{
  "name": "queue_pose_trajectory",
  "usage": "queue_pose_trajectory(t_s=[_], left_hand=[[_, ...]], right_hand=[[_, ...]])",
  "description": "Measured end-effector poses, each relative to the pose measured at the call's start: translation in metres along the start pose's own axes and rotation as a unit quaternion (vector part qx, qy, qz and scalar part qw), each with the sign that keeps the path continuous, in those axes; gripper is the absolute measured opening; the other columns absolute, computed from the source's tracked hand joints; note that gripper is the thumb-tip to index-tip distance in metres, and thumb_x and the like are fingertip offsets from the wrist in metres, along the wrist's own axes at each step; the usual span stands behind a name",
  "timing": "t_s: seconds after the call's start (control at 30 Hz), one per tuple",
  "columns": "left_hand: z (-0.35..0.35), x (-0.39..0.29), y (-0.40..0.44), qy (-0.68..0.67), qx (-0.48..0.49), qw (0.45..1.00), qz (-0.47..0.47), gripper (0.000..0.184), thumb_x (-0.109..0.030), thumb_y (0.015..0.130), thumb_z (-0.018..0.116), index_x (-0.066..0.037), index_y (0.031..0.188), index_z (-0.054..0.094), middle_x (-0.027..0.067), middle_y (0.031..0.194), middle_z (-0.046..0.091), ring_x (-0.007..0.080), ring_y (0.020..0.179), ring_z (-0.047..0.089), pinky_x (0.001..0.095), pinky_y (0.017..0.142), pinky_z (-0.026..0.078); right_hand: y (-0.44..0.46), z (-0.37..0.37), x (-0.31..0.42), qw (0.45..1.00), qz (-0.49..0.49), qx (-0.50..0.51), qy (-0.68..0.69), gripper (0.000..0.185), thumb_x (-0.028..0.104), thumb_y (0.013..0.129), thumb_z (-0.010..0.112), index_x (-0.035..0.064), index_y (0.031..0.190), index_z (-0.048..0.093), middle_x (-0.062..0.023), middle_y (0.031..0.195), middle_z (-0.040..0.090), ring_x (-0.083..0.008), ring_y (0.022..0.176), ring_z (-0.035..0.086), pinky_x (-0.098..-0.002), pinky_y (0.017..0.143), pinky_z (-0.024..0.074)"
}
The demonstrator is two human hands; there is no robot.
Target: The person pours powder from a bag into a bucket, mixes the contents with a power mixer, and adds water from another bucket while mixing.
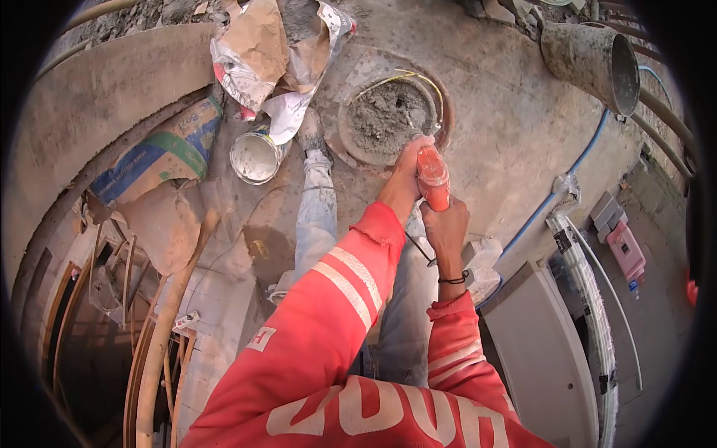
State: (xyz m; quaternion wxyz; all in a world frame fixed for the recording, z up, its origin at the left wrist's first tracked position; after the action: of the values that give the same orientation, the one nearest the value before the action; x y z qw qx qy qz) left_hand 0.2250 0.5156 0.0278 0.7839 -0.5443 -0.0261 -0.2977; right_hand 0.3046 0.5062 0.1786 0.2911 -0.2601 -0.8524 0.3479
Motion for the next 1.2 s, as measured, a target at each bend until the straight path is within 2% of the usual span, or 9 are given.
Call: queue_pose_trajectory(t_s=[0.2,0.4,0.43,0.6,0.7,0.9,1.03,1.1,1.2], left_hand=[[-0.023,0.013,0.004,0.066,-0.074,0.992,0.078,0.023,-0.028,0.088,0.069,-0.010,0.081,0.057,0.0119,0.070,0.062,0.0279,0.056,0.062,0.0445,0.052,0.055],[-0.050,0.017,-0.021,0.098,-0.051,0.993,0.037,0.023,-0.028,0.090,0.071,-0.010,0.086,0.058,0.0113,0.072,0.063,0.0260,0.056,0.063,0.0422,0.051,0.055],[-0.056,0.019,-0.026,0.091,-0.047,0.994,0.029,0.024,-0.029,0.090,0.071,-0.009,0.086,0.058,0.0113,0.072,0.063,0.0259,0.057,0.063,0.0421,0.051,0.056],[-0.067,0.020,-0.046,0.097,-0.027,0.995,0.020,0.029,-0.034,0.089,0.072,-0.010,0.093,0.057,0.0083,0.072,0.063,0.0235,0.054,0.062,0.0405,0.050,0.054],[-0.066,0.016,-0.050,0.096,-0.006,0.995,0.009,0.027,-0.032,0.089,0.071,-0.009,0.093,0.057,0.0082,0.072,0.063,0.0233,0.055,0.062,0.0401,0.050,0.055],[-0.056,0.014,-0.059,0.113,-0.066,0.990,0.043,0.026,-0.032,0.090,0.072,-0.011,0.093,0.057,0.0085,0.073,0.063,0.0230,0.056,0.062,0.0390,0.050,0.055],[-0.068,0.021,-0.046,0.114,-0.032,0.993,0.020,0.026,-0.032,0.089,0.072,-0.011,0.093,0.057,0.0082,0.074,0.064,0.0227,0.057,0.063,0.0391,0.051,0.055],[-0.066,0.019,-0.048,0.107,-0.011,0.994,0.019,0.026,-0.032,0.089,0.072,-0.011,0.093,0.057,0.0082,0.074,0.064,0.0227,0.057,0.064,0.0389,0.051,0.055],[-0.072,0.021,-0.048,0.109,-0.046,0.993,0.007,0.027,-0.032,0.089,0.072,-0.011,0.093,0.057,0.0081,0.076,0.065,0.0230,0.059,0.064,0.0394,0.052,0.056]], right_hand=[[-0.014,0.020,-0.022,0.999,0.001,-0.024,0.021,0.026,0.017,0.076,0.070,-0.0072,0.085,0.069,-0.0281,0.076,0.069,-0.0402,0.074,0.071,-0.0461,0.073,0.0531],[-0.045,0.051,-0.033,0.994,-0.004,-0.055,0.091,0.022,0.014,0.077,0.068,-0.0062,0.085,0.068,-0.0244,0.074,0.069,-0.0337,0.070,0.071,-0.0440,0.071,0.0524],[-0.048,0.055,-0.040,0.995,0.022,-0.029,0.097,0.022,0.013,0.077,0.069,-0.0060,0.089,0.069,-0.0236,0.075,0.070,-0.0321,0.070,0.071,-0.0428,0.071,0.0528],[-0.059,0.072,-0.049,0.993,-0.002,-0.037,0.109,0.025,0.014,0.077,0.073,-0.0054,0.092,0.070,-0.0226,0.078,0.072,-0.0321,0.072,0.073,-0.0423,0.072,0.0536],[-0.067,0.077,-0.049,0.991,-0.009,-0.051,0.125,0.026,0.014,0.078,0.074,-0.0053,0.095,0.070,-0.0222,0.080,0.073,-0.0324,0.074,0.074,-0.0422,0.072,0.0538],[-0.061,0.079,-0.054,0.991,-0.013,-0.051,0.123,0.026,0.013,0.078,0.074,-0.0060,0.096,0.070,-0.0218,0.080,0.073,-0.0323,0.073,0.074,-0.0413,0.073,0.0542],[-0.063,0.076,-0.059,0.991,0.010,-0.028,0.133,0.026,0.012,0.077,0.073,-0.0057,0.095,0.071,-0.0220,0.079,0.073,-0.0311,0.073,0.074,-0.0413,0.073,0.0543],[-0.060,0.076,-0.057,0.990,-0.017,-0.041,0.134,0.026,0.012,0.077,0.073,-0.0054,0.096,0.072,-0.0219,0.078,0.073,-0.0301,0.072,0.073,-0.0414,0.072,0.0542],[-0.066,0.078,-0.061,0.991,0.006,-0.033,0.126,0.027,0.012,0.076,0.073,-0.0056,0.097,0.072,-0.0219,0.077,0.073,-0.0309,0.072,0.073,-0.0418,0.073,0.0540]])
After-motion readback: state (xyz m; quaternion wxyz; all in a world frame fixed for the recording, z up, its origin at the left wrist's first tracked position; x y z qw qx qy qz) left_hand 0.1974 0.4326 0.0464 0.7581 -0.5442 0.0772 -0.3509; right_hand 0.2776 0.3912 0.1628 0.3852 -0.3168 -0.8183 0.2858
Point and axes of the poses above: each hand's wrist, its own y-axis towards the middle knuckle, its own z-axis out of the palm, x = y × z, the point moved 2 cm from there along y, towards the middle knuckle
